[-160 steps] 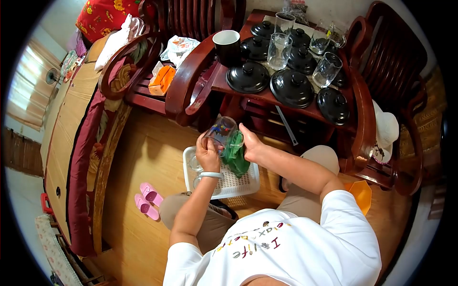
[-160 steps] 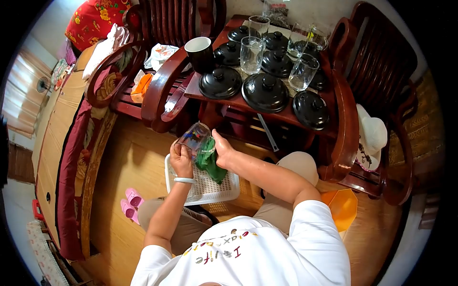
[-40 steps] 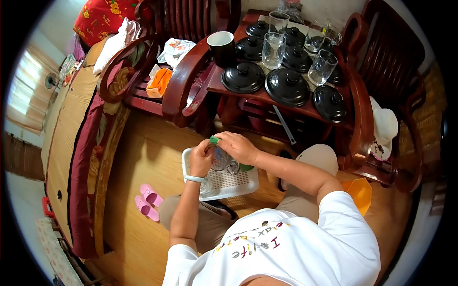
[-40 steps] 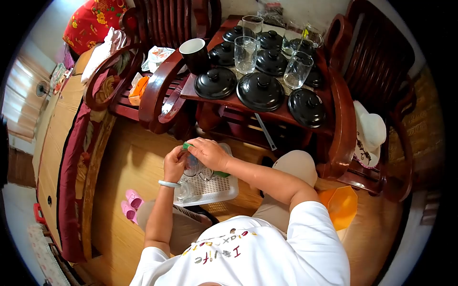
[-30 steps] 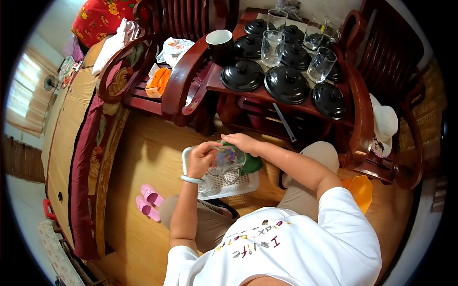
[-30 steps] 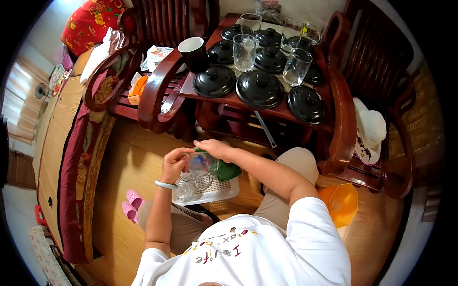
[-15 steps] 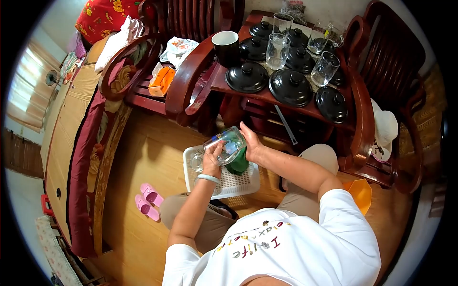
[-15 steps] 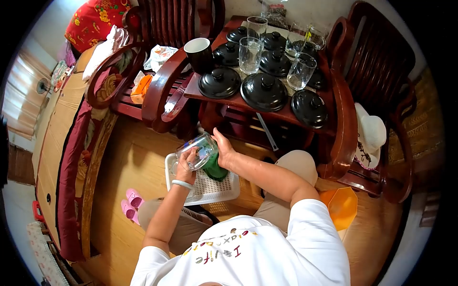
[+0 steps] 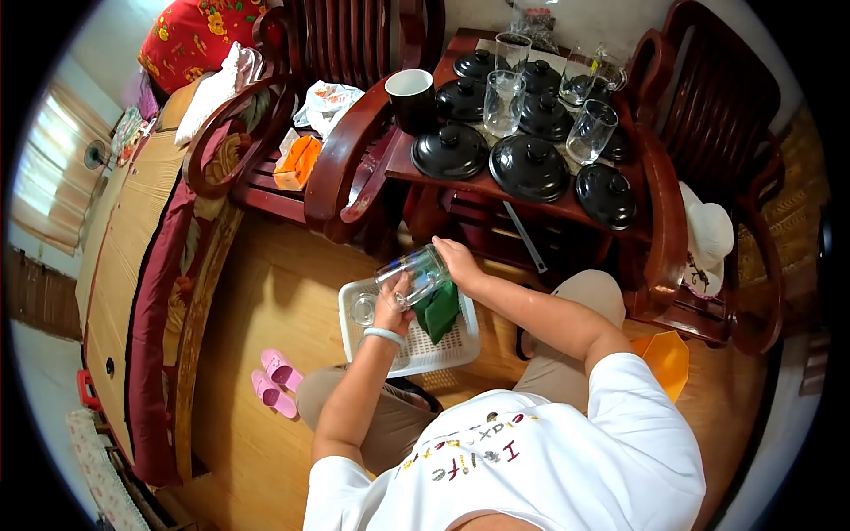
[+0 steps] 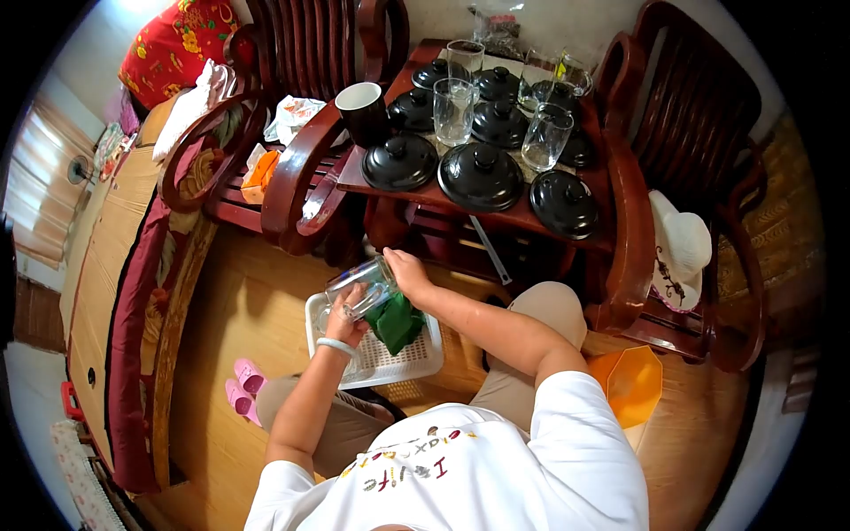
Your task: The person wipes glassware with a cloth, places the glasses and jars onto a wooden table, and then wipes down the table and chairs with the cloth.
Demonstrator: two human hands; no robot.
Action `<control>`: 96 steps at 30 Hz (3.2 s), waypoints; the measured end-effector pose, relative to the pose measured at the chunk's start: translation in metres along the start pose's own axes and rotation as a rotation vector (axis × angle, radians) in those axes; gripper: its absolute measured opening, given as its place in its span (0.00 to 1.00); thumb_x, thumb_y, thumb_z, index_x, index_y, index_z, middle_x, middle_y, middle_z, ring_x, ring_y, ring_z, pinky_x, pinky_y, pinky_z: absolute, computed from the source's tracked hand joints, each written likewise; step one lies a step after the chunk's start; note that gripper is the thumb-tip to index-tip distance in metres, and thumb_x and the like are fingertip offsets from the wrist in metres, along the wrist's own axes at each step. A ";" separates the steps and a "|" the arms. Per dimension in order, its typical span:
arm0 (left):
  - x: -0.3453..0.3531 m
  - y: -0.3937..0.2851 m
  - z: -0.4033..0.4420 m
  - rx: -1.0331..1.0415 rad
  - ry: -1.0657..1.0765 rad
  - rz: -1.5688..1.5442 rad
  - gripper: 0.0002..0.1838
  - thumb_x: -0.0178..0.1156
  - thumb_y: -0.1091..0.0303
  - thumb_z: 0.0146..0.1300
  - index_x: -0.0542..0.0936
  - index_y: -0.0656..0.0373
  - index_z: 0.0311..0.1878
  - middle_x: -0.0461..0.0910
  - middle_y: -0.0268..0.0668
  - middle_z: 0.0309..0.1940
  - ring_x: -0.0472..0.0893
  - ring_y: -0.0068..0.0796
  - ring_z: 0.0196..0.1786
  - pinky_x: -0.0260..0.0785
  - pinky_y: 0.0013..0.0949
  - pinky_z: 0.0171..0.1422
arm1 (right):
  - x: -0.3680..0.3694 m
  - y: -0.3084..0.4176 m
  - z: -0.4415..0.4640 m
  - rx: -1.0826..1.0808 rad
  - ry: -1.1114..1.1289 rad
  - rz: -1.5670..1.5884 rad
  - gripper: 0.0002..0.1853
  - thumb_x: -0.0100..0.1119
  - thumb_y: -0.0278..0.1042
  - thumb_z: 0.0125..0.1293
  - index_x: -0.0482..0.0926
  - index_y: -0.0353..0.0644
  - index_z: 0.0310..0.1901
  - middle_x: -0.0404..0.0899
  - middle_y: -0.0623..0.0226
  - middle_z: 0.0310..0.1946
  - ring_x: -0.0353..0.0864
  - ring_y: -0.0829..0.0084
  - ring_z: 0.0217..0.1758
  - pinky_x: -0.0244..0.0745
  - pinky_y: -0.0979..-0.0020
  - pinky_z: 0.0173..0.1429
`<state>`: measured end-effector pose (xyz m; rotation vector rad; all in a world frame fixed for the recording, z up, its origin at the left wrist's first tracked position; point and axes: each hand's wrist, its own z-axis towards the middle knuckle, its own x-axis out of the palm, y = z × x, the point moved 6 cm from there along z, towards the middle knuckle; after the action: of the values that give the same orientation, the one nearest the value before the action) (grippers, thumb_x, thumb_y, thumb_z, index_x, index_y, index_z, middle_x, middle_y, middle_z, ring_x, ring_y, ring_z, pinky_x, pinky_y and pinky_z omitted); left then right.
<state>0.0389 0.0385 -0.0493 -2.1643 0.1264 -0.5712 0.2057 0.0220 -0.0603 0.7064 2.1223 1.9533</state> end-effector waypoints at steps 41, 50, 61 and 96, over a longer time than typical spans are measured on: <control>-0.002 -0.022 -0.007 -0.009 0.156 0.252 0.27 0.46 0.40 0.70 0.80 0.56 0.36 0.82 0.35 0.29 0.79 0.24 0.30 0.68 0.23 0.31 | -0.094 0.396 -0.052 -0.363 0.161 -0.274 0.16 0.48 0.46 0.74 0.77 0.43 0.33 0.76 0.75 0.26 0.71 0.87 0.22 0.65 0.82 0.25; -0.009 -0.001 0.014 -0.051 0.158 0.328 0.26 0.50 0.43 0.69 0.81 0.58 0.37 0.81 0.32 0.27 0.75 0.18 0.25 0.57 0.21 0.23 | -0.226 0.472 0.055 -0.484 -0.293 -0.477 0.18 0.44 0.46 0.74 0.75 0.40 0.36 0.77 0.69 0.31 0.73 0.81 0.27 0.70 0.78 0.28; 0.012 -0.007 0.008 -0.088 0.148 0.345 0.25 0.49 0.45 0.70 0.80 0.61 0.41 0.82 0.37 0.34 0.79 0.24 0.34 0.70 0.23 0.35 | -0.324 0.401 0.168 -0.200 -0.418 -0.334 0.20 0.42 0.50 0.75 0.73 0.43 0.33 0.76 0.69 0.29 0.71 0.83 0.23 0.67 0.83 0.21; 0.011 -0.001 0.011 -0.111 0.107 0.291 0.25 0.48 0.48 0.71 0.79 0.65 0.43 0.81 0.42 0.36 0.81 0.31 0.38 0.74 0.30 0.43 | -0.371 0.303 0.253 0.155 -0.387 -0.045 0.16 0.45 0.36 0.73 0.69 0.28 0.49 0.77 0.50 0.35 0.82 0.58 0.30 0.80 0.69 0.23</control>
<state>0.0537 0.0440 -0.0499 -2.1691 0.5336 -0.5206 0.7071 0.0897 0.1330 0.9652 2.0371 1.4922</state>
